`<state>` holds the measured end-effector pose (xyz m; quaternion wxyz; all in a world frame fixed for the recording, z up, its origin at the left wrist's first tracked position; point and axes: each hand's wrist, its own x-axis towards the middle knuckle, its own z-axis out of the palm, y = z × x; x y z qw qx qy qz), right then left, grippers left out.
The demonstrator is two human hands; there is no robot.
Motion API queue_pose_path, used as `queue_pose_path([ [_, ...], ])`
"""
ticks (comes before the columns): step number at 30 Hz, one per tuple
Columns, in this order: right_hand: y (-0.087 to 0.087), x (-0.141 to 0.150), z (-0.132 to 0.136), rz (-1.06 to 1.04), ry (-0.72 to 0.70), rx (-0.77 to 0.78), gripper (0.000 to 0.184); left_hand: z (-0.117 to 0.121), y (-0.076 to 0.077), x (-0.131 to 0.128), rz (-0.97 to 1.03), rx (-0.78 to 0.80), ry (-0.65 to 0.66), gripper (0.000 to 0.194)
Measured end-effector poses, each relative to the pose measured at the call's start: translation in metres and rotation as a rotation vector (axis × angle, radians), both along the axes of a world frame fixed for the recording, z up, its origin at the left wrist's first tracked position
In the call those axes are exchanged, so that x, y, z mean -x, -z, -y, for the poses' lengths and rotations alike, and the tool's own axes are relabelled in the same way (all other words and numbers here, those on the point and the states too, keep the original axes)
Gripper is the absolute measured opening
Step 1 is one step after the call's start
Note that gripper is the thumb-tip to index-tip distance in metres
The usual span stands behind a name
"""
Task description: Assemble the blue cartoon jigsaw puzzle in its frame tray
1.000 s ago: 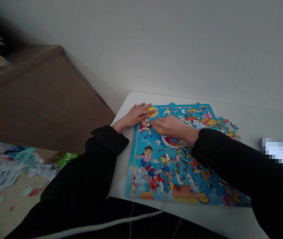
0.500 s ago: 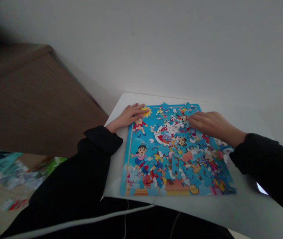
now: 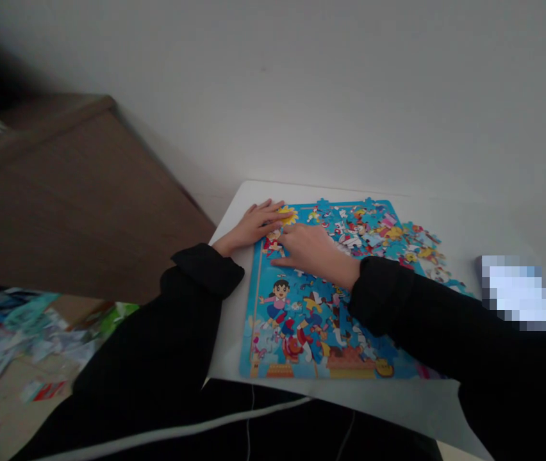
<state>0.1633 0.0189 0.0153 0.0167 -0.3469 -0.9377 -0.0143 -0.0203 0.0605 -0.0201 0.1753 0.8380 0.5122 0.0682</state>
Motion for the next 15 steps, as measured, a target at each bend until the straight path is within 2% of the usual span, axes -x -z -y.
queue_pose_path([
  [6, 0.011, -0.002, -0.013, -0.155, 0.081, 0.15, 0.029, -0.001, 0.002, 0.0, 0.014, 0.0, 0.004, 0.04],
  [9, 0.012, -0.005, -0.024, -0.326, 0.133, 0.271, 0.02, -0.003, 0.003, 0.001, 0.011, 0.003, 0.01, 0.039],
  [12, 0.014, -0.006, -0.034, -0.56, 0.154, 0.494, 0.017, -0.003, 0.002, 0.0, -0.012, 0.011, 0.01, 0.038],
  [15, 0.017, -0.004, -0.042, -0.7, 0.22, 0.722, 0.016, -0.002, 0.0, -0.001, -0.018, 0.023, 0.003, 0.038],
])
